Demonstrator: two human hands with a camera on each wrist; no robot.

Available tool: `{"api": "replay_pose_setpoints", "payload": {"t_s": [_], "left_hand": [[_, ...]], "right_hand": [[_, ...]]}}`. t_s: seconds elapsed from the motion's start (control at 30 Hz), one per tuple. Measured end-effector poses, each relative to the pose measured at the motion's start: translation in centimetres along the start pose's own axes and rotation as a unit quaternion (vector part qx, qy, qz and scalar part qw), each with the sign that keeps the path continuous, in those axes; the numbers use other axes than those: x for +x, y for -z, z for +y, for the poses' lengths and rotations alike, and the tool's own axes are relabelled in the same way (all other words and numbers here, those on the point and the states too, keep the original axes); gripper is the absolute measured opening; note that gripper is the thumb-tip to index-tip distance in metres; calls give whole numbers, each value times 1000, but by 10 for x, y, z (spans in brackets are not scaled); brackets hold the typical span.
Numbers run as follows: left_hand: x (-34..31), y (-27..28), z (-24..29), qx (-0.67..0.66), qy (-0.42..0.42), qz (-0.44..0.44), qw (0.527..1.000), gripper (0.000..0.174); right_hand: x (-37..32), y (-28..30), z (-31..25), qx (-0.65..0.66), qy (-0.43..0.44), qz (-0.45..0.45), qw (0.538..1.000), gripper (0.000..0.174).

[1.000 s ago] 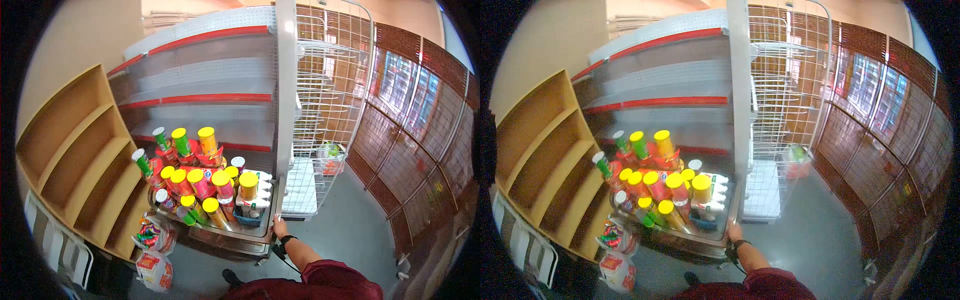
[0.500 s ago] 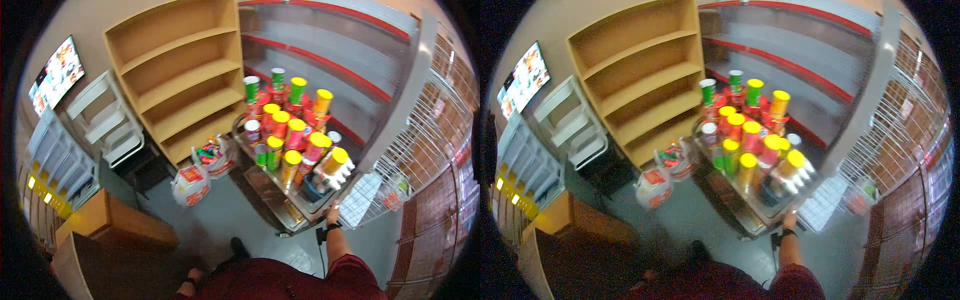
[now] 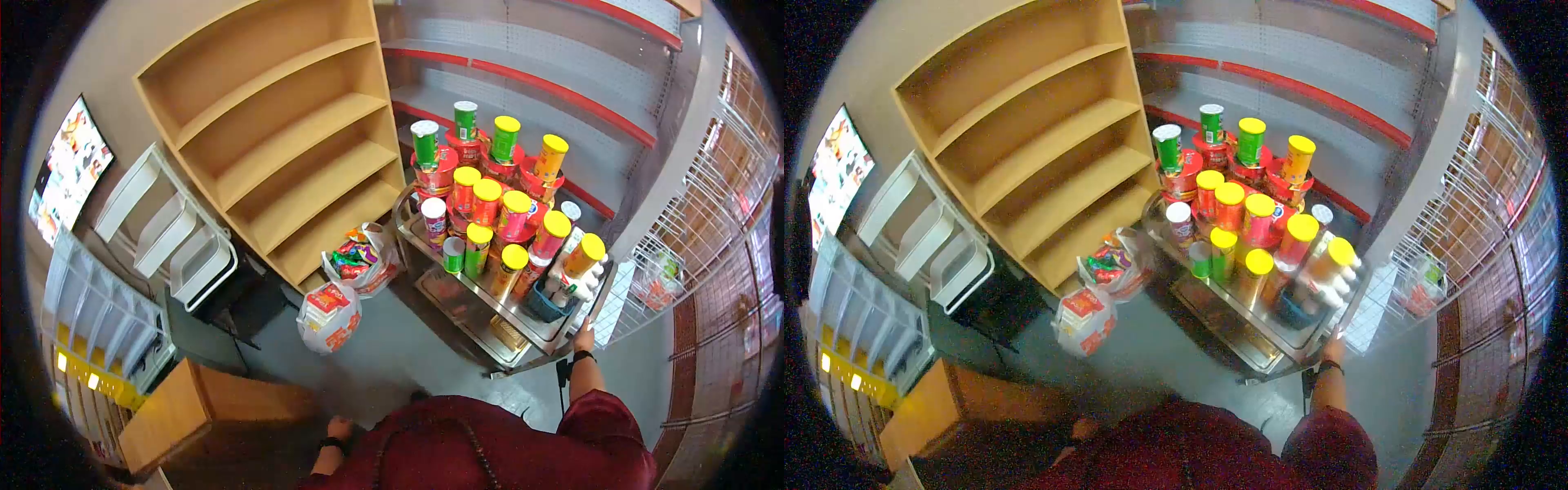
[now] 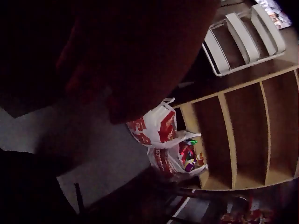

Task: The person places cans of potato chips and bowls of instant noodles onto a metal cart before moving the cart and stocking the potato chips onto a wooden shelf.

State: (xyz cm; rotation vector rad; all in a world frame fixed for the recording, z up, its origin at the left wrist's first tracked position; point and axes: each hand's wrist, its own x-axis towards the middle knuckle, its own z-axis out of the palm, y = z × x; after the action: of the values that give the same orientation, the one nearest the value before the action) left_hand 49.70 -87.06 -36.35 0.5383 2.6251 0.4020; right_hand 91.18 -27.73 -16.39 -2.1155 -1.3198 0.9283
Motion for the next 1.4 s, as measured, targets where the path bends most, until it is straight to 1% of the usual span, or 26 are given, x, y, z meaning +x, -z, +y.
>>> {"api": "replay_pose_setpoints", "payload": {"t_s": [0.03,0.1,0.13,0.2,0.27,0.3,0.33,0.37,0.4,0.43,0.5,0.53,0.7,0.77,0.83,0.87,0.97,1.03,1.07,1.1,1.13,1.23,1.27,1.3,1.33,1.4], "left_hand": [[14,-2,-18,2,-7,-3,1000,33],[55,-5,-22,-43,-302,197,932,35],[51,-3,-36,-44,-303,198,931,35],[72,15,-7,-70,-21,-29,997,38],[92,-2,-33,-114,-42,-77,990,41],[104,9,-16,-151,-66,-125,978,44],[103,7,-6,-151,-68,-120,979,44],[99,-8,3,-17,42,-17,999,46],[99,-15,2,117,150,87,978,48],[107,-10,-8,119,148,91,978,48],[122,11,-9,73,-22,-243,967,50],[121,17,1,71,-24,-245,967,50],[139,16,21,68,6,-86,994,52],[162,24,30,65,5,-89,994,50],[180,44,55,58,2,-90,994,48],[183,67,66,14,23,-148,989,46],[221,88,63,19,14,-189,982,42],[257,81,51,106,-46,-171,978,38],[273,77,51,147,-77,-162,973,37],[283,79,57,187,-106,-153,964,36],[278,86,68,186,-107,-150,965,36],[300,76,89,5,-13,-177,984,41],[303,70,93,34,-311,28,949,45],[332,70,104,59,-568,230,788,49],[318,57,101,58,-566,231,789,49],[313,84,134,-99,-392,43,914,51]], "right_hand": [[-2,-2,1,2,-5,6,1000,93],[4,-7,3,-5,-3,29,1000,93],[17,-14,12,8,2,57,998,80],[19,-18,18,-77,39,74,994,60],[68,-24,50,-171,76,65,980,53],[108,-48,98,-377,159,16,912,50],[134,-43,110,-69,26,74,995,86],[34,-11,30,-151,81,13,985,86],[45,-23,39,-145,81,11,986,86],[60,-31,57,-80,37,-4,996,78],[91,-40,87,48,-50,-30,997,61],[17,-7,15,-29,1,27,999,90],[77,-27,94,-96,85,-35,991,91],[85,-37,100,134,37,-69,988,83],[66,-35,77,348,-144,-38,925,80],[94,-56,123,293,31,4,956,80],[81,-51,108,405,-138,16,904,93],[79,-55,116,305,-53,25,951,104],[85,-50,117,366,-137,3,921,109],[72,-47,112,249,-29,11,968,111],[72,-49,110,285,-46,35,957,110],[93,-58,127,339,-98,52,934,109],[107,-57,147,354,-136,47,924,108],[113,-54,157,351,-135,47,925,108],[117,-51,166,349,-158,16,924,108],[124,-49,169,347,-178,-16,921,109]]}}
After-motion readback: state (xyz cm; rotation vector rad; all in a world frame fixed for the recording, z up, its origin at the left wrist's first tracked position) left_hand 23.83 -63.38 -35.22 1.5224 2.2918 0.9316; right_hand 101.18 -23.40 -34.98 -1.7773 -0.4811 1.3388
